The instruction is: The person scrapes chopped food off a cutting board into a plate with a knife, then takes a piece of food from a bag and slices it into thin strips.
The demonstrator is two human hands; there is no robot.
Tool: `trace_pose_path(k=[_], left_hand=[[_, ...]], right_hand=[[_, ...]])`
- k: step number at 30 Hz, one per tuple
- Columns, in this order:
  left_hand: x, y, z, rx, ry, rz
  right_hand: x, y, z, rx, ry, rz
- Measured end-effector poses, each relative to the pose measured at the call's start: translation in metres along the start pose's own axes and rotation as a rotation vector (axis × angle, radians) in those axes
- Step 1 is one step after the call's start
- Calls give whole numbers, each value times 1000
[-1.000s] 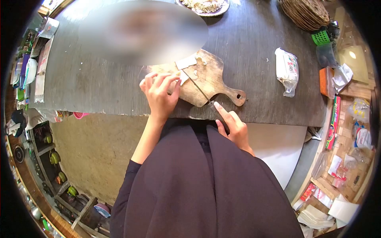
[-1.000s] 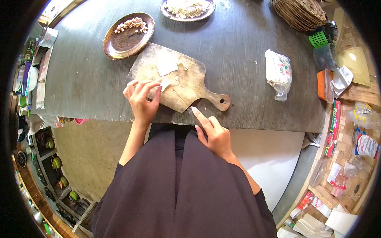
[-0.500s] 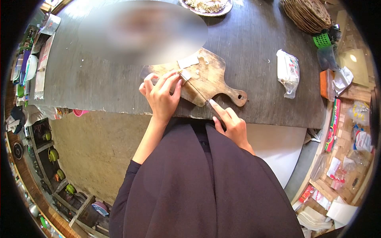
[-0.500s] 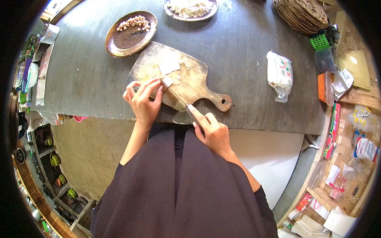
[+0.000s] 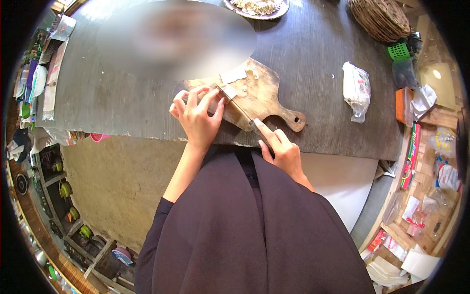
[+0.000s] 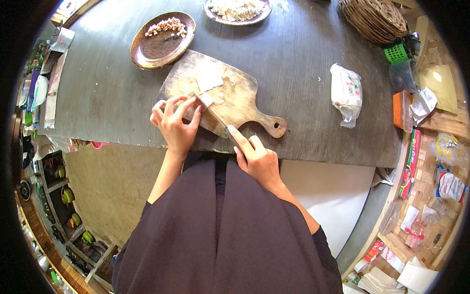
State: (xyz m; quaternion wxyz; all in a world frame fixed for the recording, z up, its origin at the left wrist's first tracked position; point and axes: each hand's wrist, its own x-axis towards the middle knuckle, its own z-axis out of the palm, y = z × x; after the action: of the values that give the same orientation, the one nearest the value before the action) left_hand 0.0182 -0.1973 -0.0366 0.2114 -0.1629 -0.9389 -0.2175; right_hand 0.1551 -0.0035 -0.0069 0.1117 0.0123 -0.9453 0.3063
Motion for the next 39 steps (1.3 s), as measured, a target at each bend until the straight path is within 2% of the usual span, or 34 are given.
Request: trace_pose_path(k=[5, 18, 25, 28, 31, 37, 39], left_hand=[[0, 1, 1, 4, 12, 10], [1, 2, -2, -18, -6, -25], [-1, 0, -2, -56, 6, -26], [4, 3, -10, -49, -70, -87], [11, -1, -11, -36, -119, -58], [17, -1, -18, -25, -98, 34], [15, -4, -16, -44, -104, 4]], right_hand=[[-3, 2, 6, 1, 27, 10], [-25, 2, -24, 9, -59, 82], [-41, 5, -28, 11, -5, 53], [-39, 8, -22, 24, -2, 64], [-24, 6, -19, 55, 31, 101], [-7, 10, -26, 141, 23, 164], [-7, 11, -28, 159, 46, 168]])
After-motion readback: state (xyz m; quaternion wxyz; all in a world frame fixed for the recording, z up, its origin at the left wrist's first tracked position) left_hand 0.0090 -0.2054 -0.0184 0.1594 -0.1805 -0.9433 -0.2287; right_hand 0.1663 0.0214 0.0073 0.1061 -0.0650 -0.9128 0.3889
